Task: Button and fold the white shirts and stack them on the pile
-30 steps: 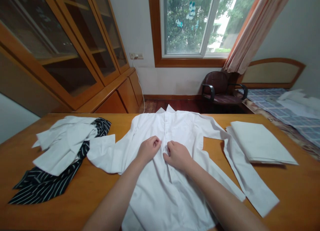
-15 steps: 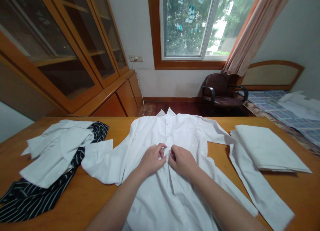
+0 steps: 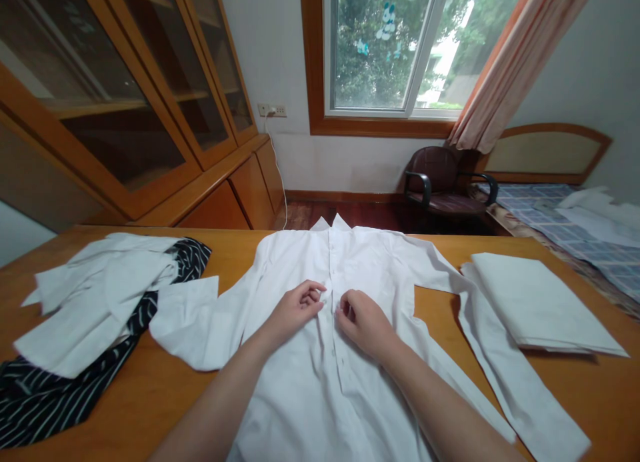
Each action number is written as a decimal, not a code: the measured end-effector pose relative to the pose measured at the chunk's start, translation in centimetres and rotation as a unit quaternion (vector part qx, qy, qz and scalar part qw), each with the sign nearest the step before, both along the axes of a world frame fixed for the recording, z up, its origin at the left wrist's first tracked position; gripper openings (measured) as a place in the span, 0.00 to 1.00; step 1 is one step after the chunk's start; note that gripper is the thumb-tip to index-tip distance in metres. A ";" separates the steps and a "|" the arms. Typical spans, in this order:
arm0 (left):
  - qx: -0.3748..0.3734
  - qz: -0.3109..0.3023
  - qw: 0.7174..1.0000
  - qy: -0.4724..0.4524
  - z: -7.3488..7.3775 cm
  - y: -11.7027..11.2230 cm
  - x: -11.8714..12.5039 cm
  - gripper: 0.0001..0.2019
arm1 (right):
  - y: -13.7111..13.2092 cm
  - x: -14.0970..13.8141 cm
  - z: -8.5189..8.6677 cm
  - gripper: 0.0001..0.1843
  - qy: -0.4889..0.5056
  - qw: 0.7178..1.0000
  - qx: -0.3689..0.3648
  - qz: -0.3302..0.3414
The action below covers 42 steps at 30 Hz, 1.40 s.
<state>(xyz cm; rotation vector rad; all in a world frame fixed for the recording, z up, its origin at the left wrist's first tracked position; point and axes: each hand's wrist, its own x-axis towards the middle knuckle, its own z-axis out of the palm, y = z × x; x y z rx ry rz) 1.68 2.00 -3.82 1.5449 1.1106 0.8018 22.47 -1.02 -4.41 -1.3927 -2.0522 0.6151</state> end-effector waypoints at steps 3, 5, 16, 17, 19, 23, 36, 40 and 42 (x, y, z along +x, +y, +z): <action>-0.072 -0.009 0.996 -0.050 0.3 0.0 -0.2 0.18 | -0.1 0.0 0.1 0.03 -0.003 0.999 0.014 0.041; -0.097 -0.021 0.993 -0.066 0.3 0.0 -0.3 0.19 | -0.2 -0.1 0.3 0.06 -0.020 0.997 0.024 0.076; -0.095 -0.024 0.993 -0.060 0.6 -0.1 -0.3 0.19 | -0.5 -0.6 1.0 0.07 -0.150 0.985 -0.005 0.084; -0.088 -0.023 0.994 -0.055 0.7 -0.1 -0.3 0.18 | -0.6 -0.7 1.0 0.07 -0.154 0.985 -0.006 0.074; -0.075 -0.019 0.996 -0.051 0.7 -0.2 -0.2 0.16 | -0.7 -0.8 1.1 0.07 -0.151 0.987 -0.008 0.057; -0.075 -0.026 0.996 -0.043 0.4 -0.2 -0.2 0.14 | -0.9 -0.8 1.4 0.07 -0.129 0.991 -0.017 0.030; -0.043 -0.023 0.999 0.003 0.4 -0.4 0.2 0.13 | -0.3 -0.3 0.3 0.07 -0.008 0.996 -0.049 -0.080; -0.001 -0.018 0.999 0.026 0.5 -0.5 0.5 0.11 | -0.2 -0.1 0.6 0.05 -0.015 0.996 -0.040 -0.076; 0.007 -0.016 0.999 0.033 0.4 -0.5 0.5 0.10 | -0.2 -0.1 0.8 0.06 -0.001 0.996 -0.041 -0.080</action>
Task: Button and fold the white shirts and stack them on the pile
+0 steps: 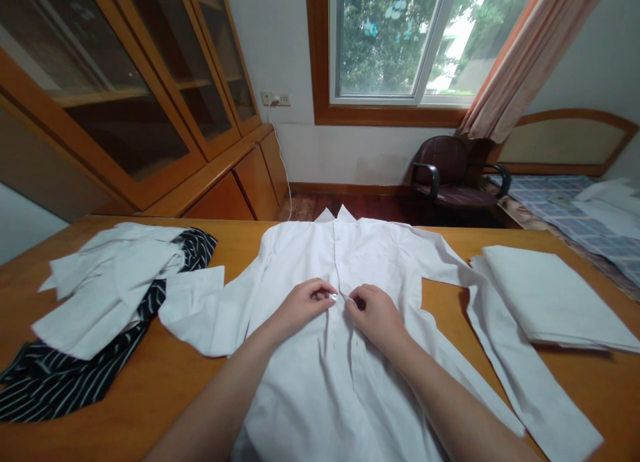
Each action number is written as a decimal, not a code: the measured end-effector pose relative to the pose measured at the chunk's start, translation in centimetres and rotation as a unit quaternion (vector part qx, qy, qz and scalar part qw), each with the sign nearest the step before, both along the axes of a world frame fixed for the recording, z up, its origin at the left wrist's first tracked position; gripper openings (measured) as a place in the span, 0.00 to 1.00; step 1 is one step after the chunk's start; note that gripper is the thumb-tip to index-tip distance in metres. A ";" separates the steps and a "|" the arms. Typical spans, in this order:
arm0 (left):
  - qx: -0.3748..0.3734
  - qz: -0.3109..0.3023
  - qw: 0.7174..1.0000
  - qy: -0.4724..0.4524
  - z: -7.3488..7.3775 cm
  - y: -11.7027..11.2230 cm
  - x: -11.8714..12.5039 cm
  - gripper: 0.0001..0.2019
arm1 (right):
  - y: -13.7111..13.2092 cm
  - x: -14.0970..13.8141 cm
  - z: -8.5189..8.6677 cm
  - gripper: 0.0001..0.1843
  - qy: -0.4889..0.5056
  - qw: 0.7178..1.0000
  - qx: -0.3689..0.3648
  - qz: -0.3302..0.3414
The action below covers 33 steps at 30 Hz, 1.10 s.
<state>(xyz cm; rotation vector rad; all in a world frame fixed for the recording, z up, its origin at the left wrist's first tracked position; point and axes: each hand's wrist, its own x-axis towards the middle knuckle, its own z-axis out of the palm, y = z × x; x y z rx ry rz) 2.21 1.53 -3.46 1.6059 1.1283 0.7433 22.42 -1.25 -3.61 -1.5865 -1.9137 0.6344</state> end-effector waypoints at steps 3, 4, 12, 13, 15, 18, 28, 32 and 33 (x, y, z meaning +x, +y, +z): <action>0.000 0.002 1.000 0.001 -0.2 0.0 0.0 0.09 | 0.0 0.0 0.1 0.08 0.054 0.998 -0.009 -0.016; 0.000 0.003 1.000 0.000 -0.2 0.0 0.0 0.09 | 0.0 0.0 0.1 0.08 0.076 0.997 -0.015 -0.023; 0.056 0.012 0.998 -0.004 -0.3 0.0 0.3 0.08 | -0.1 -0.1 -0.1 0.10 0.185 0.980 -0.040 -0.059; 0.060 0.012 0.998 -0.005 -0.3 0.0 0.3 0.08 | -0.2 -0.1 -0.1 0.10 0.192 0.979 -0.039 -0.058; 0.067 0.012 0.998 -0.005 -0.3 -0.1 0.4 0.07 | -0.2 -0.2 -0.1 0.10 0.203 0.977 -0.039 -0.056; 0.082 0.013 0.997 -0.001 -0.3 -0.1 0.4 0.07 | -0.3 -0.3 0.0 0.10 0.207 0.976 -0.040 -0.053; 0.125 0.011 0.992 0.027 -0.7 -0.1 0.5 0.06 | -0.1 -0.4 -0.6 0.10 0.203 0.978 -0.020 -0.044; 0.124 0.010 0.992 0.027 -0.9 -0.1 0.5 0.06 | 0.0 -0.4 -0.9 0.10 0.204 0.978 -0.016 -0.030; 0.123 0.010 0.992 0.027 -1.0 -0.1 0.5 0.06 | 0.0 -0.3 -0.9 0.10 0.205 0.978 -0.016 -0.028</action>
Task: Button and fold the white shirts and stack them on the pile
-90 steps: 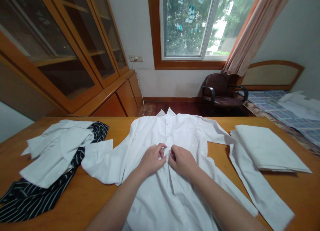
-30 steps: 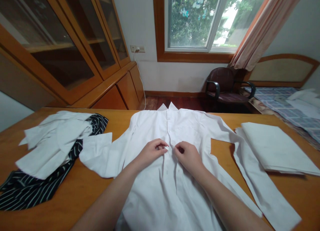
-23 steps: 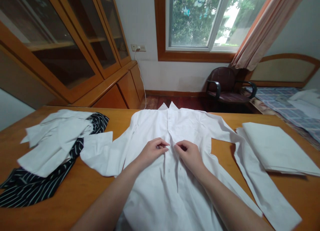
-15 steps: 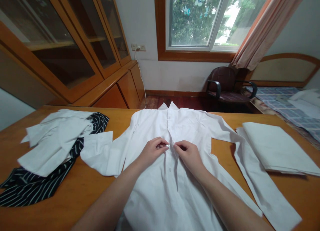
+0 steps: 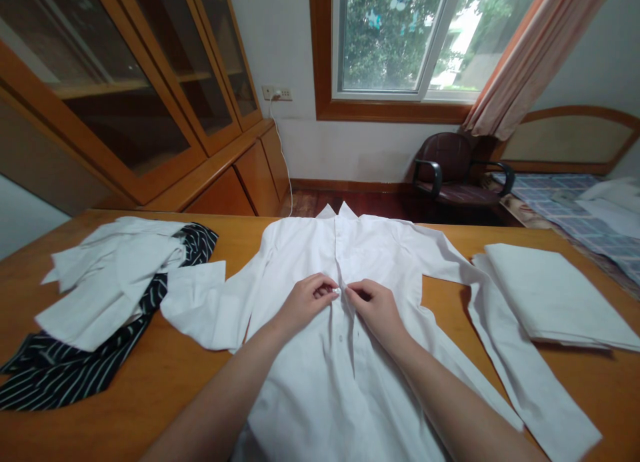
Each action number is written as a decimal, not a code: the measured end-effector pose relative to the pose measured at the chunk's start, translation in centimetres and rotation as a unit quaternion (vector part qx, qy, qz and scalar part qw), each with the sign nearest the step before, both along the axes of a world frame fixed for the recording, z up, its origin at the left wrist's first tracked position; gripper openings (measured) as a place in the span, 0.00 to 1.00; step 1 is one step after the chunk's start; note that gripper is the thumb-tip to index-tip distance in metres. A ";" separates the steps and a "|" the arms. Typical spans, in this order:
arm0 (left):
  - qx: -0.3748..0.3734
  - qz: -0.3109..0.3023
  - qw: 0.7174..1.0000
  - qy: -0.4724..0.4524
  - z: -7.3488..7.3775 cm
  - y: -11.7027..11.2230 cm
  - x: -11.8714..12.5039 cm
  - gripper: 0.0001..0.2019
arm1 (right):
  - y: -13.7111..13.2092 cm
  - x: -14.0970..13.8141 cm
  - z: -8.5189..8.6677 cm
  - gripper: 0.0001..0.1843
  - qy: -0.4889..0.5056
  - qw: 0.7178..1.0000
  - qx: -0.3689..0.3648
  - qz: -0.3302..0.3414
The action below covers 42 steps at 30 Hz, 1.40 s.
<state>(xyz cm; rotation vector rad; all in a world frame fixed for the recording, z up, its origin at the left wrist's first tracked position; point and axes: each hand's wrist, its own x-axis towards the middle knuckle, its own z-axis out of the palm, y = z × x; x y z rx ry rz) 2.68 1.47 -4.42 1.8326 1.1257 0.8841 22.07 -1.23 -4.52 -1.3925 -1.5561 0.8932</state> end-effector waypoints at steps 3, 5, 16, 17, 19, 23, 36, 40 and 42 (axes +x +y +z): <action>-0.004 0.001 1.000 0.000 -0.2 0.0 0.0 0.07 | 0.0 0.0 0.0 0.09 0.003 1.000 0.000 0.002; -0.005 0.001 1.000 0.002 -0.2 0.0 0.0 0.07 | 0.0 0.0 0.1 0.09 0.004 1.000 -0.001 0.000; 0.000 0.000 1.000 0.008 0.1 -0.1 0.0 0.07 | -0.2 -0.1 0.5 0.09 0.002 1.000 0.001 0.004; 0.001 0.000 1.000 0.008 0.1 -0.1 0.0 0.07 | -0.1 -0.1 0.5 0.09 0.000 1.000 0.002 0.005; 0.002 0.000 1.000 0.009 0.1 -0.1 0.0 0.08 | -0.1 -0.1 0.5 0.09 -0.004 1.000 0.002 0.006; 0.001 0.000 1.000 0.010 0.2 -0.1 0.1 0.08 | -0.1 -0.2 0.5 0.10 -0.006 1.000 0.003 0.005; 0.044 -0.009 0.999 0.024 0.4 -0.1 0.0 0.09 | 0.0 -0.2 0.4 0.09 -0.003 1.000 0.016 0.002; 0.075 -0.014 0.997 0.024 0.3 -0.1 -0.2 0.09 | 0.0 -0.2 0.5 0.10 0.001 1.000 0.014 0.003; 0.096 -0.005 0.995 0.028 0.1 -0.1 -0.3 0.08 | 0.0 -0.2 0.4 0.09 0.002 1.000 0.013 0.005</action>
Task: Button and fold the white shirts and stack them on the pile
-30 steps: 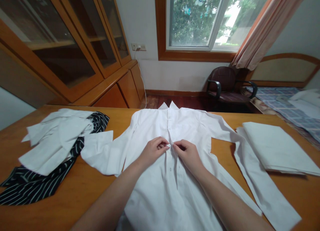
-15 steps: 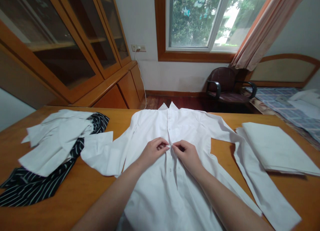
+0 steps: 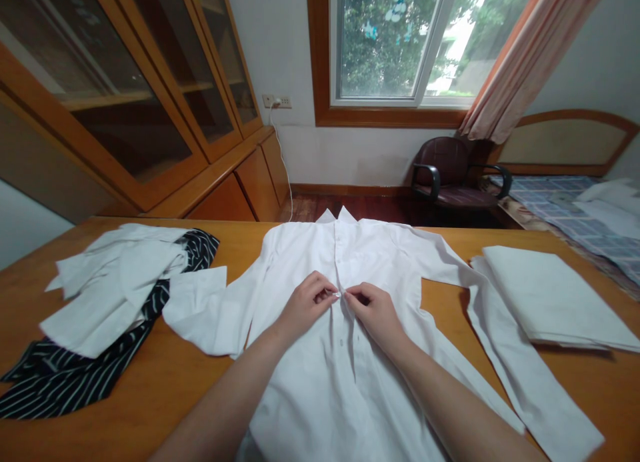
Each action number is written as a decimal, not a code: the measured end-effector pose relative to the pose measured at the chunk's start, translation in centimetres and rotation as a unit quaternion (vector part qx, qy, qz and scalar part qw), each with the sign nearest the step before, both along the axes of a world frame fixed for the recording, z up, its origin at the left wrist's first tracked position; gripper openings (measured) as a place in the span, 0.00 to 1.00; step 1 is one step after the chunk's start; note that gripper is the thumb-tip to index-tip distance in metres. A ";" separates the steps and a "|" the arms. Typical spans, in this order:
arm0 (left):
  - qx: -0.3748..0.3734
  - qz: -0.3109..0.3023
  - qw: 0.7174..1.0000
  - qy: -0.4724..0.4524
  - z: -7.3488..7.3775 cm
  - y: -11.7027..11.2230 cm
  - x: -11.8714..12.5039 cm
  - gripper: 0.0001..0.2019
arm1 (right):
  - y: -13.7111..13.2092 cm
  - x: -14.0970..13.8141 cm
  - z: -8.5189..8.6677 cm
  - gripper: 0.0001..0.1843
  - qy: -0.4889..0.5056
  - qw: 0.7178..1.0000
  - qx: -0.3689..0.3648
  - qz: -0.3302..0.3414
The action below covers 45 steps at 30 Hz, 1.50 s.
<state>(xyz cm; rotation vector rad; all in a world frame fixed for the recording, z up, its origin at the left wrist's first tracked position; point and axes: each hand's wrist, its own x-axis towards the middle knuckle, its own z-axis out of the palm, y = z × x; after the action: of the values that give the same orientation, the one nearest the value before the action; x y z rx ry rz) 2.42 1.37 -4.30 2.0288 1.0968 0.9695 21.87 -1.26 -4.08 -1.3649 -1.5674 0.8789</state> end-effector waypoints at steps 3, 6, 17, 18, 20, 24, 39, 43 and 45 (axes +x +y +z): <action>0.037 0.024 0.999 0.010 -0.3 0.0 -0.1 0.07 | 0.0 0.0 0.0 0.10 -0.003 1.000 -0.002 0.001; 0.065 0.034 0.997 0.010 -0.3 0.1 -0.1 0.06 | -0.1 -0.1 0.1 0.10 -0.006 1.000 -0.003 -0.001; 0.057 -0.005 0.997 0.043 0.1 0.2 0.0 0.08 | 0.0 0.0 -0.2 0.09 0.004 1.000 0.000 -0.003; 0.056 -0.002 0.998 0.042 0.2 0.2 0.0 0.08 | 0.0 0.0 -0.2 0.09 0.004 1.000 0.000 -0.004; 0.056 0.004 0.998 0.040 0.3 0.1 0.0 0.07 | 0.0 0.0 -0.1 0.09 0.008 1.000 0.000 -0.005; 0.058 0.013 0.997 0.040 0.6 0.1 0.1 0.06 | 0.0 0.1 0.1 0.10 0.018 1.000 -0.005 -0.004; 0.027 0.004 0.999 0.019 0.1 -0.2 0.2 0.06 | -0.1 0.2 0.3 0.09 0.039 0.999 -0.014 0.007; 0.035 -0.005 0.999 0.010 0.0 -0.1 0.2 0.06 | 0.1 0.1 0.0 0.09 0.041 0.999 -0.003 0.010; 0.039 -0.006 0.999 0.009 0.0 -0.1 0.3 0.05 | 0.1 0.1 -0.1 0.09 0.042 0.999 -0.001 0.013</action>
<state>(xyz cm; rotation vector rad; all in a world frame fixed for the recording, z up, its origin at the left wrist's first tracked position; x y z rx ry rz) 2.68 1.23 -4.29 2.1089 1.0701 1.0039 21.98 -1.21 -4.20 -1.2943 -1.5242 0.9423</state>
